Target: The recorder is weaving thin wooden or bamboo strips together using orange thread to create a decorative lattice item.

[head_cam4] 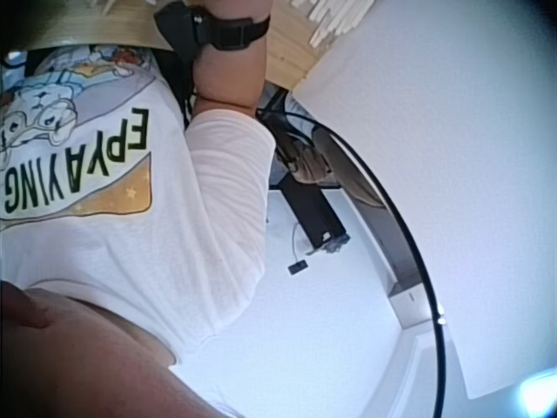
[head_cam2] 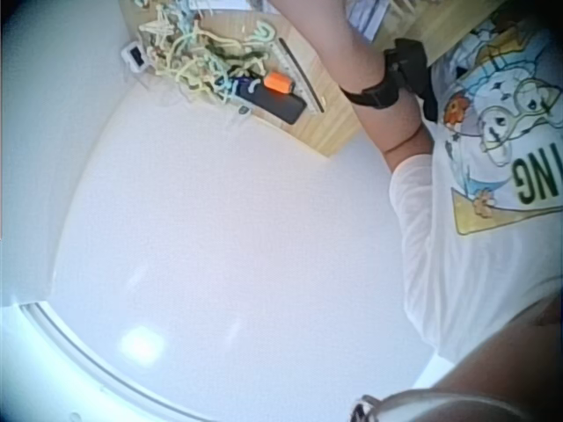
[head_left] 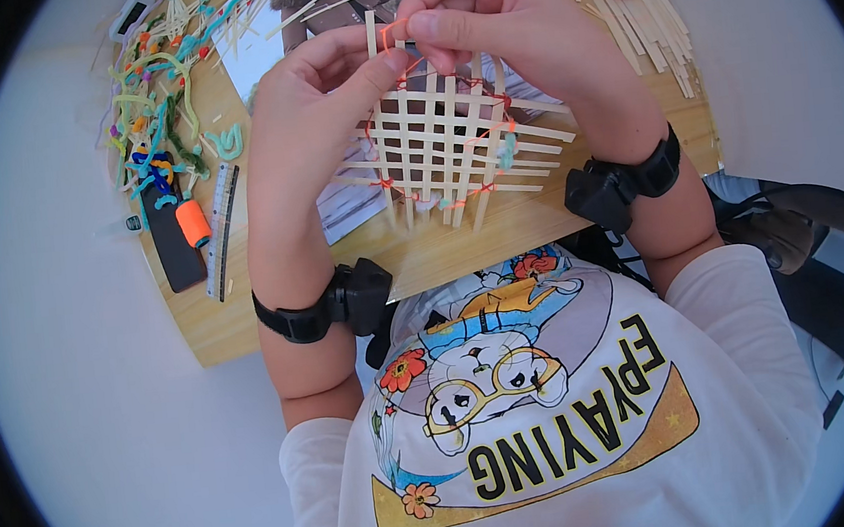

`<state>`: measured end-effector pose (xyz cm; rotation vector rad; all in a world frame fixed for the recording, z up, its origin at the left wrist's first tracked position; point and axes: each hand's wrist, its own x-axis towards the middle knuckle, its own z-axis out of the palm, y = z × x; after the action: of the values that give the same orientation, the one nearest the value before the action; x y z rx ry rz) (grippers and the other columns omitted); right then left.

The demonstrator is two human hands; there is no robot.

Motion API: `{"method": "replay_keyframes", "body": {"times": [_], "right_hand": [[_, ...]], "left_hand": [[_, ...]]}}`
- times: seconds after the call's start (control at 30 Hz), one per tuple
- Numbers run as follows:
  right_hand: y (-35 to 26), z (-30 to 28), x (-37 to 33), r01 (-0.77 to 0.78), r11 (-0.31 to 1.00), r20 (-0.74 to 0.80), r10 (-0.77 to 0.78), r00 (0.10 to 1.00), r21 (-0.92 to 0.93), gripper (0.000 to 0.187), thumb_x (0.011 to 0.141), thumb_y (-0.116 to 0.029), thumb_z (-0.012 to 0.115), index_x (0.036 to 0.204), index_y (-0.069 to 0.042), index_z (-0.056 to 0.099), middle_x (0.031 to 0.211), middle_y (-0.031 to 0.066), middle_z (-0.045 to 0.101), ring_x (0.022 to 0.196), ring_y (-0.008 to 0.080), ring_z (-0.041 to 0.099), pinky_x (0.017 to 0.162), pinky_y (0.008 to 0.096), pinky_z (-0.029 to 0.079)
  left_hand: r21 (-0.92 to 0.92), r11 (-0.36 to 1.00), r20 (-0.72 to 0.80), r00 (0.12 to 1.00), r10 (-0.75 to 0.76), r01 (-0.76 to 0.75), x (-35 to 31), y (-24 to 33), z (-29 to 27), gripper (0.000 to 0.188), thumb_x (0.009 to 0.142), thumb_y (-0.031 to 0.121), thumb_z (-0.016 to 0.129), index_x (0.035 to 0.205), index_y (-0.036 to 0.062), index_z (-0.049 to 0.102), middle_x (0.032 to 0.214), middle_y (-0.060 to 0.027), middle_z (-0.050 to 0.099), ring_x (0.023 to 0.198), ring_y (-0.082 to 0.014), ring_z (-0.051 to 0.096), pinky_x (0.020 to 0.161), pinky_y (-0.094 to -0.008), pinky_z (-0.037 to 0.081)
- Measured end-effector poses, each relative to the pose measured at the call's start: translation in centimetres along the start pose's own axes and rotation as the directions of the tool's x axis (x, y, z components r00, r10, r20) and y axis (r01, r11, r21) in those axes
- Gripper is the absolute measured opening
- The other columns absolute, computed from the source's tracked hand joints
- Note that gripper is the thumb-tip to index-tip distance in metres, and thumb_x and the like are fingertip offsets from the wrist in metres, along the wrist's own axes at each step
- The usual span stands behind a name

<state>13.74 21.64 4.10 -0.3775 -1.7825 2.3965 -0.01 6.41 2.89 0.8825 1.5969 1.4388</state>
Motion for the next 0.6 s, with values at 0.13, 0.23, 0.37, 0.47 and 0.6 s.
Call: {"method": "replay_keyframes", "body": {"times": [0.13,0.23,0.37,0.47,0.6], "right_hand": [[0.4,-0.4,0.2,-0.029,0.999,-0.025,0.03,0.999,0.046,0.011,0.095,-0.006,0.058,0.103,0.0,0.062,0.078,0.0021,0.065,0.068,0.0052,0.059,0.059,0.0171,0.047],[2.0,-1.3,1.1,0.217,0.976,0.002,-0.217,0.976,-0.014,0.022,0.09,-0.018,0.066,0.1,0.002,0.065,0.076,0.0031,0.065,0.073,0.0084,0.061,0.062,0.021,0.047],[2.0,-1.1,1.2,0.249,0.969,-0.005,-0.249,0.969,-0.005,0.021,0.091,-0.016,0.065,0.1,0.002,0.063,0.075,0.0039,0.065,0.07,0.0095,0.062,0.061,0.0213,0.047],[1.7,-0.4,0.8,0.206,0.975,-0.038,-0.209,0.977,-0.081,0.019,0.091,-0.014,0.063,0.1,0.002,0.063,0.074,0.0038,0.065,0.068,0.009,0.061,0.061,0.0216,0.047],[1.2,-0.2,0.4,0.169,0.947,-0.057,-0.191,0.98,-0.275,0.019,0.091,-0.012,0.061,0.101,0.003,0.066,0.073,0.0042,0.066,0.066,0.0079,0.061,0.061,0.0225,0.048]], "left_hand": [[-0.037,0.999,-0.003,0.999,0.035,-0.035,-0.2,0.3,0.0,0.027,0.087,0.012,0.071,0.11,-0.002,0.066,0.095,-0.007,0.072,0.082,-0.0089,0.066,0.068,-0.0205,0.05],[-0.055,0.996,-0.023,0.997,0.068,-0.069,-0.2,0.5,0.3,0.026,0.087,0.011,0.071,0.109,-0.0024,0.066,0.095,-0.0076,0.072,0.082,-0.0093,0.067,0.069,-0.0206,0.051],[-0.029,0.997,0.002,0.997,0.073,-0.073,-0.4,0.6,0.1,0.026,0.087,0.011,0.071,0.109,-0.0027,0.066,0.094,-0.0078,0.072,0.081,-0.0094,0.067,0.068,-0.0205,0.051],[-0.036,0.996,0.001,0.997,0.079,-0.079,-0.4,0.5,0.2,0.029,0.086,0.011,0.072,0.11,-0.0024,0.064,0.092,-0.0074,0.072,0.079,-0.0084,0.066,0.064,-0.0191,0.05],[-0.06,0.994,-0.064,0.994,0.085,-0.089,-0.3,0.2,0.6,0.04,0.085,0.013,0.074,0.119,-0.0007,0.057,0.086,-0.0048,0.07,0.071,-0.0054,0.062,0.056,-0.0173,0.046]]}}
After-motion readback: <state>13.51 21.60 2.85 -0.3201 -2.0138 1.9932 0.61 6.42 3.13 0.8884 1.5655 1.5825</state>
